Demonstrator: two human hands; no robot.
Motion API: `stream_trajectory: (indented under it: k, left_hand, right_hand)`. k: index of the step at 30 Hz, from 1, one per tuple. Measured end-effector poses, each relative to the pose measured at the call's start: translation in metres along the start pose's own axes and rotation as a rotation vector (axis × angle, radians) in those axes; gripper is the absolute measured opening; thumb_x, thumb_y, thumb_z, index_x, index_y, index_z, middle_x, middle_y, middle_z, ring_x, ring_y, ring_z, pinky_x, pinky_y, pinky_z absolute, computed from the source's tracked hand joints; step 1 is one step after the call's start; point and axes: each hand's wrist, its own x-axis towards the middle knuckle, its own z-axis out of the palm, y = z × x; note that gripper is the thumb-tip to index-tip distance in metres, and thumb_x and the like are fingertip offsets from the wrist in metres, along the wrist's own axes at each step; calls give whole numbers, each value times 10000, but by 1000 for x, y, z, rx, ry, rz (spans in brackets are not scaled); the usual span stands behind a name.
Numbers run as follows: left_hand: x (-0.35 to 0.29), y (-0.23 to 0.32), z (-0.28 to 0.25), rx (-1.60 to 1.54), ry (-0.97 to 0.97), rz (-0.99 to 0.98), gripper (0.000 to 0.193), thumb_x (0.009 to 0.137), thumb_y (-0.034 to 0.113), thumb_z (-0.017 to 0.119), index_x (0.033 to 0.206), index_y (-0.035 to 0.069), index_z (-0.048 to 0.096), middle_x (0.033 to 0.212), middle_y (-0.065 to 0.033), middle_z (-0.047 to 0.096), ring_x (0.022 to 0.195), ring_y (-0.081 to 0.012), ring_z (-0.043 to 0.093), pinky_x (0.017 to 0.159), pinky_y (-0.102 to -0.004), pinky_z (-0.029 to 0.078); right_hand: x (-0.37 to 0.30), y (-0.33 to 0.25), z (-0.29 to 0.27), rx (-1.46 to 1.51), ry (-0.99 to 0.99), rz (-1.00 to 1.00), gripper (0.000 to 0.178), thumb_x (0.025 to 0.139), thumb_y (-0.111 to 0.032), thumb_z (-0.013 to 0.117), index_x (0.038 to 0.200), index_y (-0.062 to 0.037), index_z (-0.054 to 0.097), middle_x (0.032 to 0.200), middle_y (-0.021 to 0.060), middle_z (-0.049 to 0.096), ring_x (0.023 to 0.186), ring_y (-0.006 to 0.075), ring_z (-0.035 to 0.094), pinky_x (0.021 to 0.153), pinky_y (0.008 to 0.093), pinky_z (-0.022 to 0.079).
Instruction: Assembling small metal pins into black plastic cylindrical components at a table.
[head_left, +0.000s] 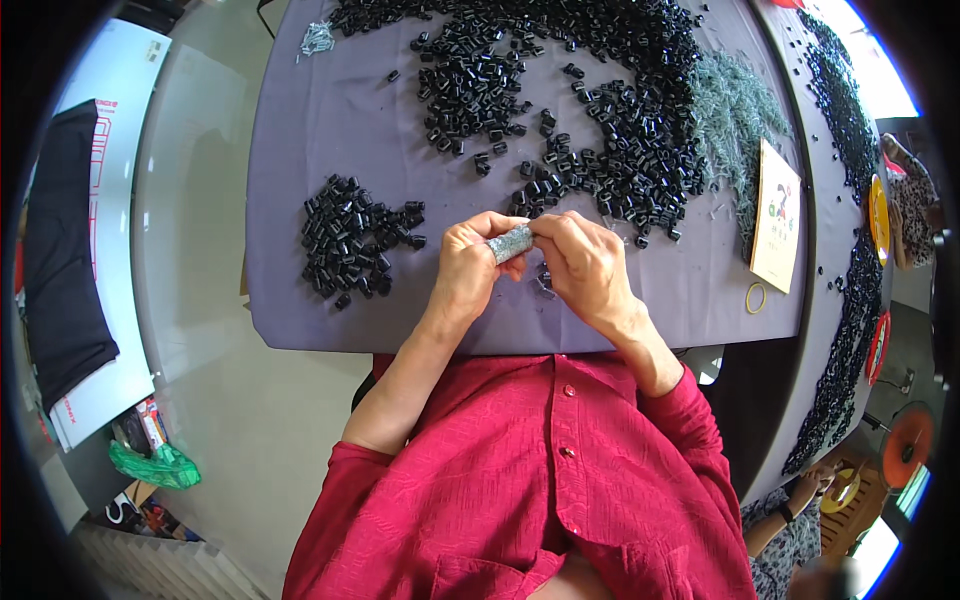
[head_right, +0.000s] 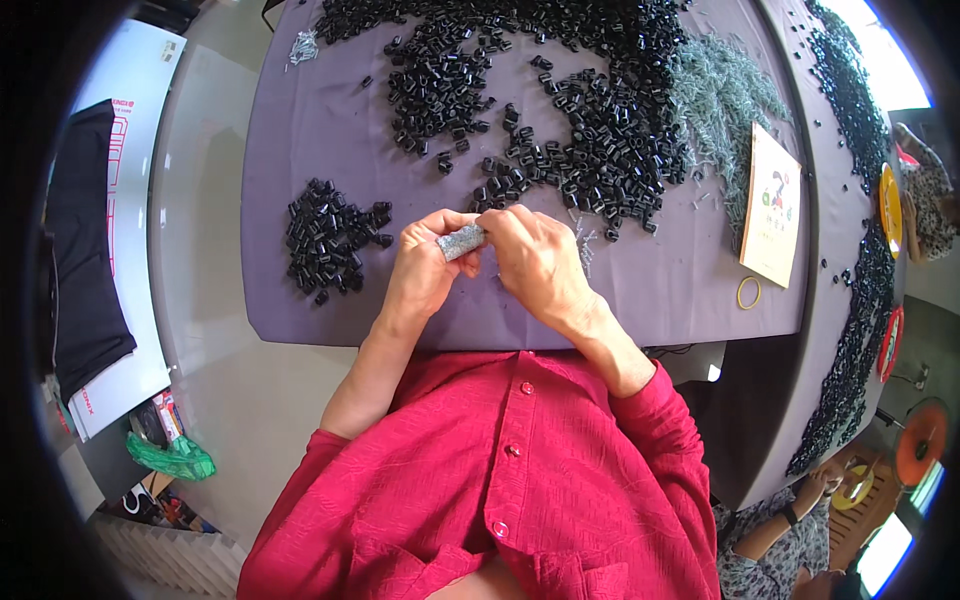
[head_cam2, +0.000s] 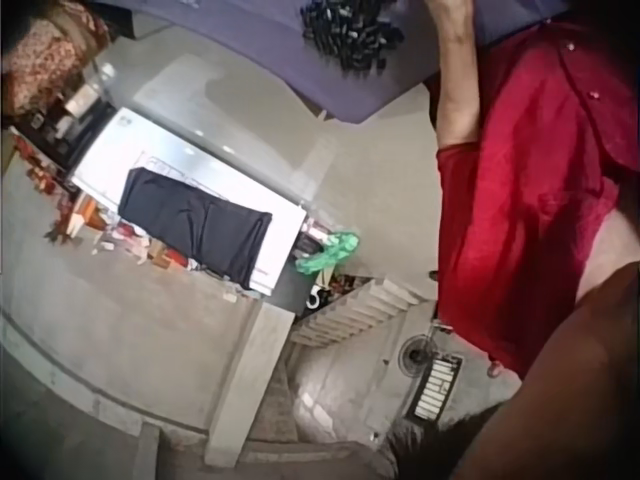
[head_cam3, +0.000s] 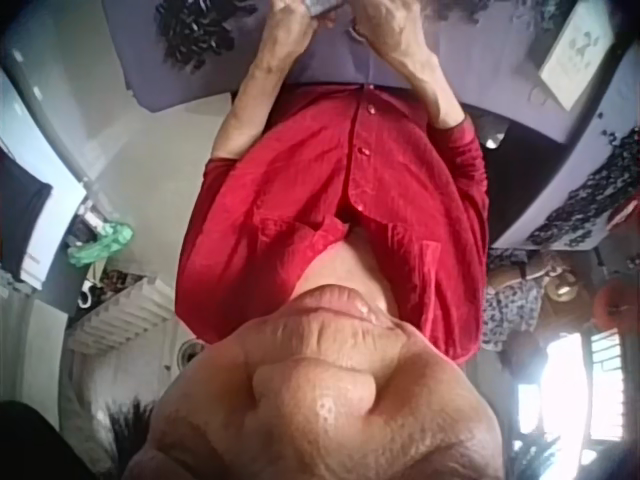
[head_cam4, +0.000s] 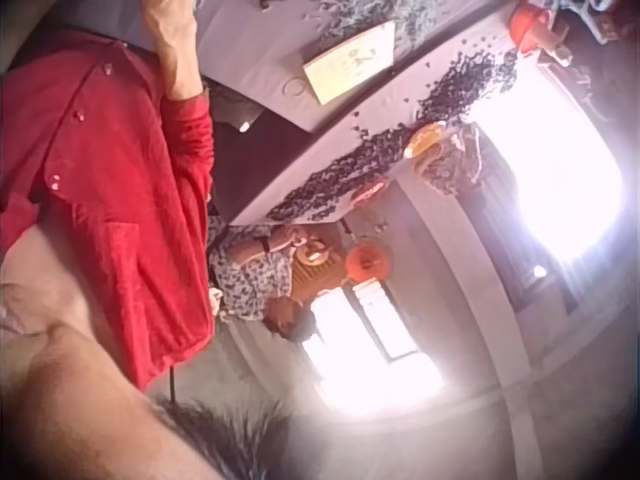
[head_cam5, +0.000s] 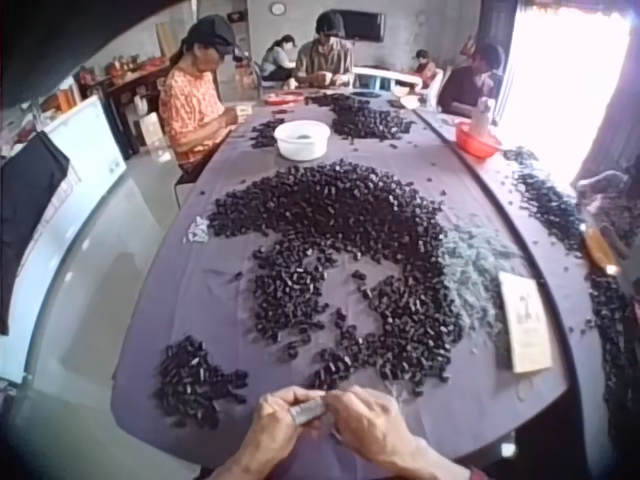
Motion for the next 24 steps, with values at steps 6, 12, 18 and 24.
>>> stream_trajectory:
  k: [6, 12, 18, 24]
  left_hand:
    - [-2, 0, -16, -81, 51, 43, 146, 931, 37, 529, 1001, -22, 642, 754, -98, 648, 551, -121, 558, 499, -256, 426]
    - [2, 5, -28, -192, 89, 14, 135, 918, 47, 576, 1018, -9, 647, 762, -76, 652, 544, -115, 554, 501, -247, 410]
    - [5, 4, -26, -257, 95, 21, 131, 920, 52, 584, 1019, 1, 652, 785, -82, 659, 579, -114, 573, 517, -248, 432]
    - [7, 3, -26, -269, 84, 31, 140, 917, 36, 584, 1034, -1, 653, 801, -90, 667, 586, -123, 584, 525, -256, 461]
  right_hand:
    - [20, 4, -2, 233, -84, 61, 204, 772, 30, 637, 967, -28, 641, 871, 128, 624, 735, 308, 637, 650, 362, 520]
    - [40, 31, 9, -133, -119, -155, 269, 703, 42, 587, 946, -42, 666, 939, 93, 583, 869, 280, 542, 785, 372, 446]
    - [53, 28, 10, -272, -225, -208, 96, 730, -50, 582, 787, -62, 658, 883, 60, 557, 843, 246, 506, 758, 354, 407]
    - [62, 25, 9, -352, -295, -243, 22, 748, -69, 573, 753, -58, 592, 838, 69, 539, 846, 251, 515, 737, 371, 399]
